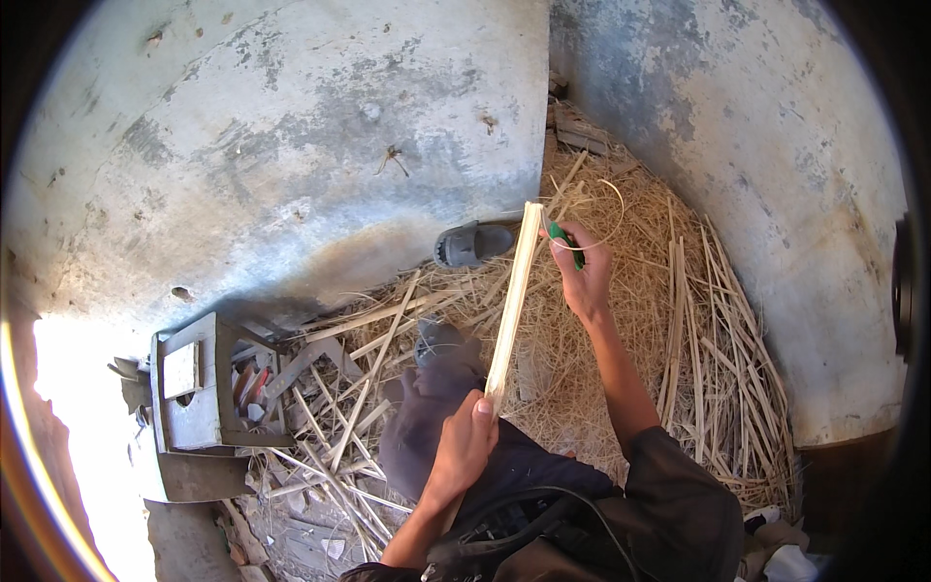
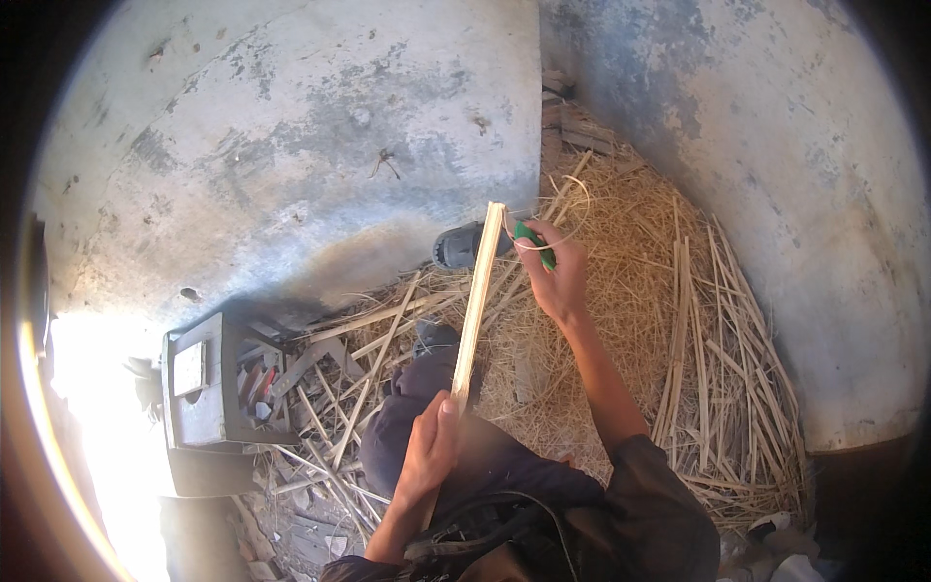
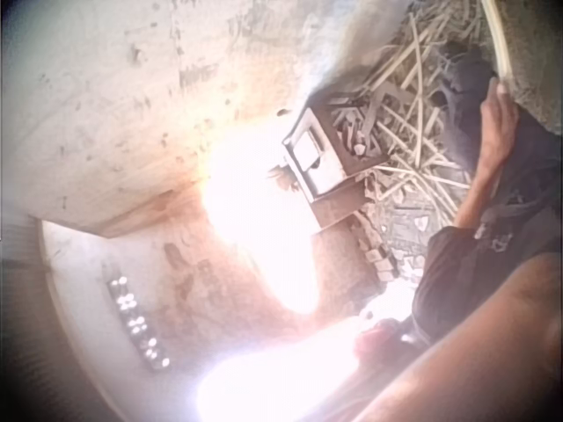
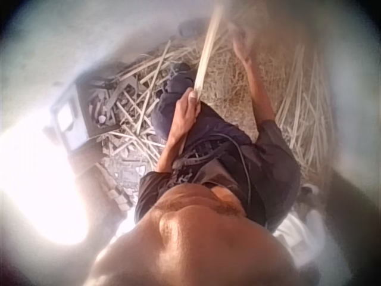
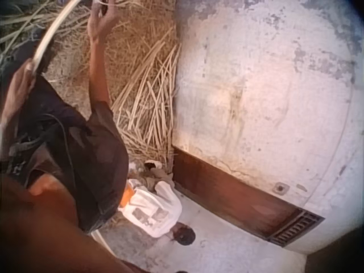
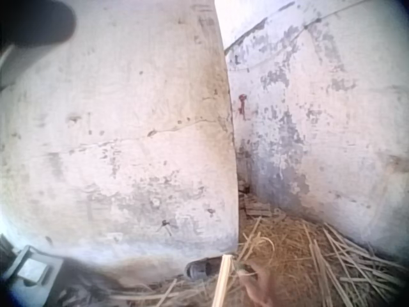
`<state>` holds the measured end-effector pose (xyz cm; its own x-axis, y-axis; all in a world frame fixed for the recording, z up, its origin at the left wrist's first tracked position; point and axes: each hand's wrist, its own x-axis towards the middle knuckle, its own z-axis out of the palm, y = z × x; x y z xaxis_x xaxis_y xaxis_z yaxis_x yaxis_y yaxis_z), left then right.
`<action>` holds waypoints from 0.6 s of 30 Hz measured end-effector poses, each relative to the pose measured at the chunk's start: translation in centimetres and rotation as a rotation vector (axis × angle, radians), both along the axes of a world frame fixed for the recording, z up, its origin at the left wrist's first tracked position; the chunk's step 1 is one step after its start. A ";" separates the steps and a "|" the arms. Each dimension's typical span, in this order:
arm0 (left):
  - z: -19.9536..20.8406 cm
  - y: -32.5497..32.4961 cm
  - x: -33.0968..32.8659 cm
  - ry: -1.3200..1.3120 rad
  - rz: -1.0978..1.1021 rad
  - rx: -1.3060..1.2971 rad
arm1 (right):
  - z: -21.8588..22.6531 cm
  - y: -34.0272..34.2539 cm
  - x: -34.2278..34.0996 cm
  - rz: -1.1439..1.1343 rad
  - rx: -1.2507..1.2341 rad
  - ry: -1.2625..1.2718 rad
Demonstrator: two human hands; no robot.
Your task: The person sits on the floor and uses a green utility knife to shave thin strips from a long bamboo stick. They hold the stick with their left hand and repeatedly draw the knife along its length, producing fine shavings that fall onto the floor.
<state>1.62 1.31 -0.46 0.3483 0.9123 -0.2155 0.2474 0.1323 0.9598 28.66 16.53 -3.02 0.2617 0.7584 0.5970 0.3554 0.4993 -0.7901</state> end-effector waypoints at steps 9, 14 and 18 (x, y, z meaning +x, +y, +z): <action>0.2 0.0 0.4 -0.019 0.055 0.063 | 0.4 -0.2 0.1 0.158 -0.147 0.106; -0.7 -0.1 -0.1 0.041 0.041 0.048 | 2.7 -1.0 1.5 0.646 -0.467 0.531; 0.0 0.1 0.2 0.039 0.001 -0.012 | 0.8 -1.3 1.7 0.745 -0.410 0.681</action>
